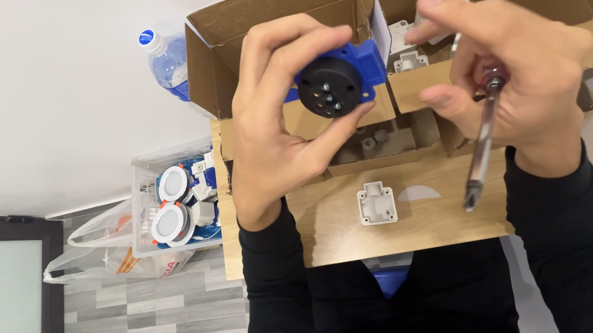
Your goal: The person uses a screwdriver to tighten screws on a white and blue plastic electrical component. They then pick up a water bottle, unscrew the cap, and set it aside. Finally, they handle a blue plastic part and a white plastic housing, manipulating them with their hands.
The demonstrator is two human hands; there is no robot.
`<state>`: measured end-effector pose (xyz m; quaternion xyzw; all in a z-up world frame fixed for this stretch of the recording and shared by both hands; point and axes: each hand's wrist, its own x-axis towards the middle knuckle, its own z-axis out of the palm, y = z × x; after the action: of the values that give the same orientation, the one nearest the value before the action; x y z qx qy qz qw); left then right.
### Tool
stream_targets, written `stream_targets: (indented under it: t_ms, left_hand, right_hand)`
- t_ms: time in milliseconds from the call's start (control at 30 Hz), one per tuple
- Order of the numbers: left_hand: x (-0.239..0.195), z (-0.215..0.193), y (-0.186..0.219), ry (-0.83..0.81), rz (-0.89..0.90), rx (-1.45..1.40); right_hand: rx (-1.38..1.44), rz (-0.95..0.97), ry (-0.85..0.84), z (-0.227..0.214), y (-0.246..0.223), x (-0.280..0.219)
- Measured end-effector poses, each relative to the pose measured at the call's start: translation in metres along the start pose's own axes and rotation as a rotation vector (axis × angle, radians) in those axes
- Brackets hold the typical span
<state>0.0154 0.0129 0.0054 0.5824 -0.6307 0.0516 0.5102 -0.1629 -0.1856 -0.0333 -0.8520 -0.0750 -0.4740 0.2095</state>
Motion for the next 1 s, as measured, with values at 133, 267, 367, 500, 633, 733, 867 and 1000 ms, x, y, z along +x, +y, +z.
stream_targets:
  t_ms: [133,267,367,500,633,733,867,1000]
  left_hand:
    - [0.001,0.006,0.001,0.005,0.066,0.029]
    - [0.001,0.006,0.001,-0.025,0.090,0.054]
    - [0.004,-0.006,-0.002,0.008,0.096,0.119]
    - [-0.003,-0.014,-0.012,0.101,-0.030,0.167]
    - [-0.008,-0.018,-0.040,0.207,-0.113,0.071]
    - [-0.008,-0.023,-0.054,0.213,-0.104,0.082]
    - [-0.003,-0.024,-0.068,0.189,-0.102,0.286]
    - [0.004,-0.021,-0.065,0.177,-0.104,0.288]
  right_hand:
    - [-0.036,-0.077,-0.041,0.007,0.005,-0.004]
    - [-0.083,-0.093,-0.091,0.008,0.007,-0.009]
    - [-0.063,-0.067,-0.126,0.000,0.004,-0.003]
    - [-0.159,-0.030,-0.202,-0.006,0.003,-0.002]
    - [-0.262,0.074,-0.449,0.001,-0.005,0.000]
    - [-0.210,0.150,-0.676,0.015,-0.007,-0.010]
    - [-0.135,0.306,-1.222,0.037,-0.033,-0.009]
    - [-0.137,0.344,-1.439,0.075,-0.051,-0.033]
